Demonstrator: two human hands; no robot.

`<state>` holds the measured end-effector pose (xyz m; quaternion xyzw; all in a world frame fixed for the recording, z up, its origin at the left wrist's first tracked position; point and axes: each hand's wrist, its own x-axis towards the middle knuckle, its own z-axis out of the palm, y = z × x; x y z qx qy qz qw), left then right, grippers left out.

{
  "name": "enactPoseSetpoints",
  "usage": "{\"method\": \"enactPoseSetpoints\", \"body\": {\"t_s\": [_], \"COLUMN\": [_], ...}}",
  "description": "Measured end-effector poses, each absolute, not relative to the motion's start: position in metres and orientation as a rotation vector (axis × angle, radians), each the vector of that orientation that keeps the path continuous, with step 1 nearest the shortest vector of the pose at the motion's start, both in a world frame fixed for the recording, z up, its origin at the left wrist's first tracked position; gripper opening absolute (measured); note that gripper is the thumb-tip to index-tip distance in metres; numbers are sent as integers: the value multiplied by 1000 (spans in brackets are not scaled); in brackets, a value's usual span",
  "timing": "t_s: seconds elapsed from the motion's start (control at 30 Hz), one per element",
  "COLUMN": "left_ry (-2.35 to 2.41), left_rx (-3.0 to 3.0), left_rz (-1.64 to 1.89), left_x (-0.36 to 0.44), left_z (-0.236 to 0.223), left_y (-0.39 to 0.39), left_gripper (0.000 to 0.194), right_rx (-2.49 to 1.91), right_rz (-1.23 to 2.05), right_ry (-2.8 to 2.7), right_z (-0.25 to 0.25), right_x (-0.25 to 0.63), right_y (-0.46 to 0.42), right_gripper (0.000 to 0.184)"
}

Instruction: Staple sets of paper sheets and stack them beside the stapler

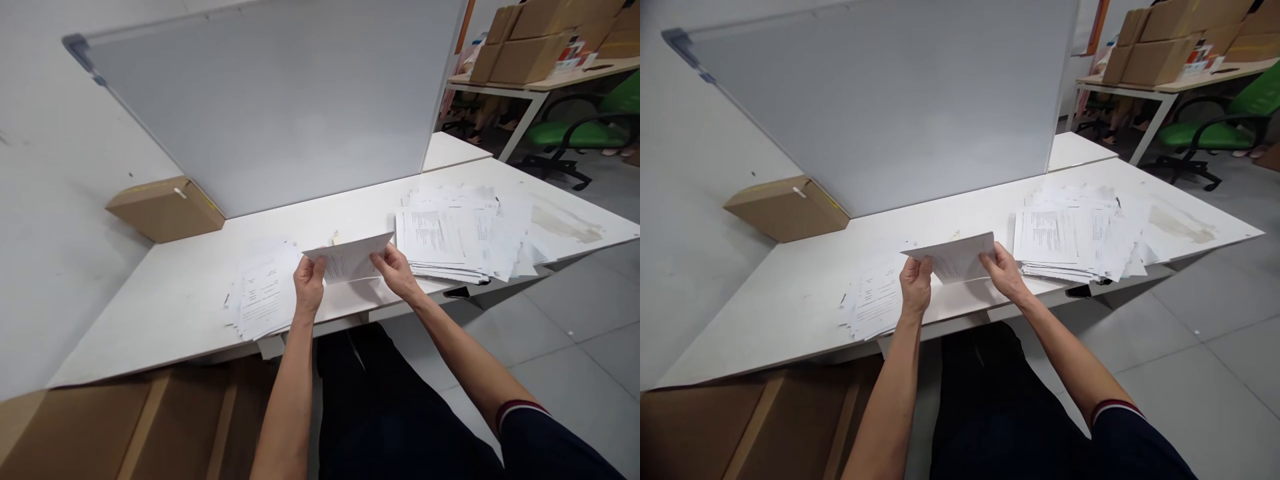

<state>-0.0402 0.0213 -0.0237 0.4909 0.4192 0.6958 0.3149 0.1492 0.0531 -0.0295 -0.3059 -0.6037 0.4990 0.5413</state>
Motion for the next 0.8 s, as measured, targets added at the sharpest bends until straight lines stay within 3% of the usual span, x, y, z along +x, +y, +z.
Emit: {"method": "enactPoseSetpoints", "body": {"t_s": [0.57,0.8], "left_ry": [1120,907], "left_rx": [1233,980], "left_rz": [1833,1906], "left_x": [-33,-34], "left_z": [-23,-18], "left_y": [22,27], "left_gripper": [32,32], "right_rx": [-880,-1009], "right_rz": [1040,480], "right_ry": [-1530,-1988], "right_z": [-31,47], "right_x": [153,172], "right_y": [53,46], "right_gripper": [29,17]}}
